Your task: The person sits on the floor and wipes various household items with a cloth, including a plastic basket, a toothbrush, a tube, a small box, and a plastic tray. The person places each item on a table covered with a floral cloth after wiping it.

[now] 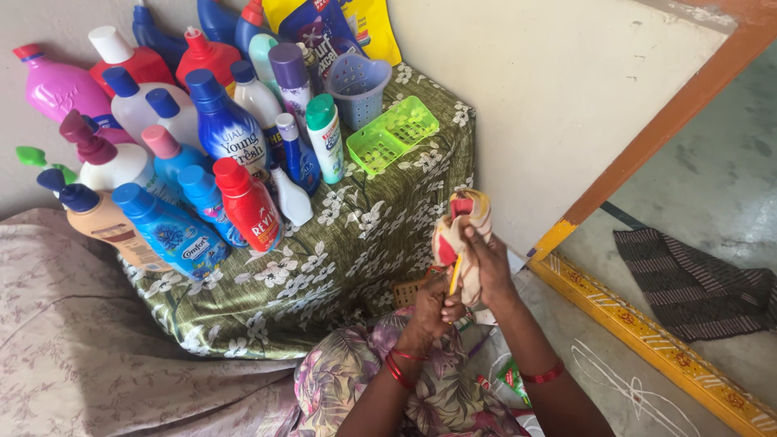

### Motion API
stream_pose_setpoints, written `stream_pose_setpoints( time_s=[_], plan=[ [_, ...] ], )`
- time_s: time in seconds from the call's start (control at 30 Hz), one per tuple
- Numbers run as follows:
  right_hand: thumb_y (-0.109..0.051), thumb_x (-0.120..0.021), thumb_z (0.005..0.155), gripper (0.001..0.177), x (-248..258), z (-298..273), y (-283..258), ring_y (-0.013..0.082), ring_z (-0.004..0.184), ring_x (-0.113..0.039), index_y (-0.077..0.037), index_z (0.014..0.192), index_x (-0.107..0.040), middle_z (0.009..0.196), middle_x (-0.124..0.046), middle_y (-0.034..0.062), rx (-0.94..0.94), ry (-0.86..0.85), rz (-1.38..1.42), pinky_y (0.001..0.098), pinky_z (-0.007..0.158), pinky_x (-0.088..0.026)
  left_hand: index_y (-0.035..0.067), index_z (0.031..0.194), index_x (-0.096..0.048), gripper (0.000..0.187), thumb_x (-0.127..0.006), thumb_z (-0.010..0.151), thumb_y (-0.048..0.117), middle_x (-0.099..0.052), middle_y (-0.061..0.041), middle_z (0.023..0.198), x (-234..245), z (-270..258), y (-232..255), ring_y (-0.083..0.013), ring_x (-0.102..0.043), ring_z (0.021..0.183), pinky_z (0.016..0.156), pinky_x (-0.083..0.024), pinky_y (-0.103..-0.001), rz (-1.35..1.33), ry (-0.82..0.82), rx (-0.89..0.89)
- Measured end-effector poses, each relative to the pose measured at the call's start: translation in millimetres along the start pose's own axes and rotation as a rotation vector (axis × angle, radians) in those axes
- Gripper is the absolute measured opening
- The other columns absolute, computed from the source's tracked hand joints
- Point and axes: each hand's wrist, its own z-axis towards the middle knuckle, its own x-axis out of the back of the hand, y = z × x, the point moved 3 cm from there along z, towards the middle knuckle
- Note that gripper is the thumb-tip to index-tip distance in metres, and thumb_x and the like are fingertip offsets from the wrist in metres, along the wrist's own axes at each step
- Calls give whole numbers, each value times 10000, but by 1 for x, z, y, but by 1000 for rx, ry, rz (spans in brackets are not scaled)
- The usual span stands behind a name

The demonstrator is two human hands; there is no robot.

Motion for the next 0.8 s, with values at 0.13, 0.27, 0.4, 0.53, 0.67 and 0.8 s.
stream_pose_setpoints(
  time_s=[0.13,0.27,0.4,0.53,0.67,0.8],
  plan=[
    [-316,-661,984,414,-6,-16,9,146,668,-682,-34,1285,-618,946,-713,72,47,18,-52,276,559,-558,104,968,-552,283,-527,1081,362,-425,22,608,-10,-4,9,-71,-303,405,357,-250,-232,-21,49,24],
    [-257,-685,973,424,4,-5,-1,137,936,-719,4,1296,-601,1123,-719,71,149,121,104,274,782,-615,67,1016,-534,221,-586,1040,280,-505,9,680,-45,-21,19,-66,-424,468,393,-353,-253,651,198,-341],
    [-267,-663,1004,400,15,4,-6,119,907,-677,2,1297,-619,1112,-706,55,192,234,19,264,722,-584,29,1204,-640,225,-529,1079,180,-543,-87,657,-67,-28,20,-107,-481,518,471,-391,-297,1029,327,-463],
    [-248,-631,1061,376,8,-9,20,151,755,-610,29,1314,-641,955,-656,98,161,224,-171,278,633,-509,-18,1227,-630,255,-482,1079,127,-691,-125,863,-62,-22,16,-172,-604,634,596,-517,-357,1143,419,-671],
    [-219,-593,1042,382,2,-29,36,99,835,-651,35,1326,-615,1065,-725,58,261,153,-345,244,686,-528,-62,1349,-532,337,-429,1063,84,-651,-235,1186,-51,-20,17,-295,-637,1047,894,-505,-426,1121,392,-809],
    [-205,-579,1039,377,1,-33,35,87,930,-679,40,1322,-622,1118,-735,61,228,80,-303,236,779,-548,-42,1454,-451,425,-385,1039,25,-559,-248,1420,-51,-26,19,-323,-536,1319,1105,-400,-405,1027,250,-885]
  ],
)
